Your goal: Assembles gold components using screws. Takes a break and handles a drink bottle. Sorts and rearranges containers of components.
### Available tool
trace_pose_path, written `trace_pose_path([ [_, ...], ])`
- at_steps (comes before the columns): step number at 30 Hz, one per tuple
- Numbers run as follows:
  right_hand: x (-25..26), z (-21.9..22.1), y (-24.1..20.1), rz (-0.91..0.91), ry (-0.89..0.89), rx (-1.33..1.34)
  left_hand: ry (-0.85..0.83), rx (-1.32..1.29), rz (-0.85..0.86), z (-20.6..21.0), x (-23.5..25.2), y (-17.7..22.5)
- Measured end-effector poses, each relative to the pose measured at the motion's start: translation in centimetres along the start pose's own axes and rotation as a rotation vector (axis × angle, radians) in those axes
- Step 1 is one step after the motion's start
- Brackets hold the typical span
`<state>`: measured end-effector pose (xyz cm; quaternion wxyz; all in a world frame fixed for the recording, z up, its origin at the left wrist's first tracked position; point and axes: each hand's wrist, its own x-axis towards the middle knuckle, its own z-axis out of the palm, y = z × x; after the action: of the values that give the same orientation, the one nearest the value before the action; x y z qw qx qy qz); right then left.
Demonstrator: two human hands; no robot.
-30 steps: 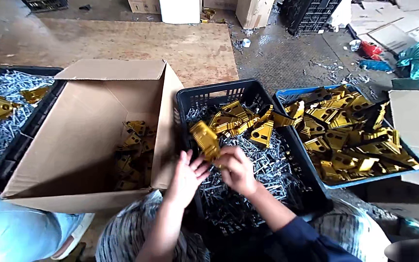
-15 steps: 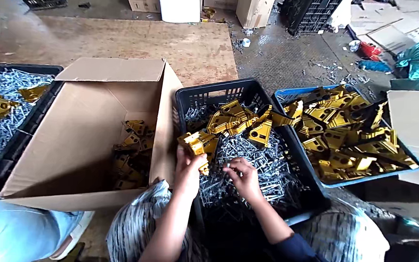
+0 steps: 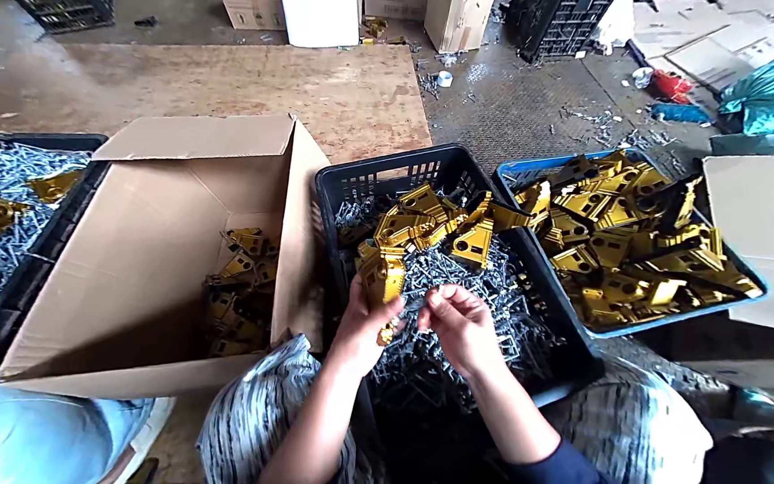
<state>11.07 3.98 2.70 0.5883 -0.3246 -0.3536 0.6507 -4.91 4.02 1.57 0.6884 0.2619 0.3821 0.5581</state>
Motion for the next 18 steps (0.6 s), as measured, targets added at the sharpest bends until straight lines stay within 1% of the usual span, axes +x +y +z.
trace_pose_path([
  [2, 0.3, -0.2, 0.1, -0.021, -0.017, -0.045, -0.096, 0.059, -0.008, -0.1, -0.2, 0.2],
  [3, 0.3, -0.4, 0.2, -0.061, -0.066, -0.096, -0.118, 0.092, -0.002, -0.1, -0.3, 0.2],
  [4, 0.4, -0.8, 0.3, -0.129, -0.134, -0.18, -0.131, 0.135, 0.011, -0.2, -0.4, 0.2],
  [5, 0.5, -1.2, 0.4, -0.227, -0.206, -0.298, -0.149, 0.171, 0.023, -0.3, -0.5, 0.2],
  [6, 0.6, -1.4, 0.5, -0.343, -0.241, -0.43, -0.171, 0.201, 0.029, -0.3, -0.7, 0.1],
  [8, 0.8, -1.5, 0.7, -0.553, -0.22, -0.655, -0.208, 0.221, 0.025, -0.1, -0.9, -0.1],
  [10, 1.0, -1.5, 1.5, -0.658, -0.145, -0.719, -0.242, 0.183, 0.014, 0.0, -1.1, -0.2],
  [11, 1.0, -1.5, 2.1, -0.656, -0.127, -0.688, -0.253, 0.168, 0.001, -0.1, -1.2, -0.3],
  [12, 0.9, -1.6, 2.6, -0.612, -0.142, -0.637, -0.264, 0.164, -0.013, -0.2, -1.3, -0.3],
  [15, 1.1, -1.5, 3.1, -0.4, -0.286, -0.331, -0.274, 0.204, -0.034, -0.7, -1.3, -0.2],
  [18, 0.7, -1.0, 3.5, -0.298, -0.26, -0.196, -0.224, 0.278, -0.041, -1.4, -1.3, -0.7],
])
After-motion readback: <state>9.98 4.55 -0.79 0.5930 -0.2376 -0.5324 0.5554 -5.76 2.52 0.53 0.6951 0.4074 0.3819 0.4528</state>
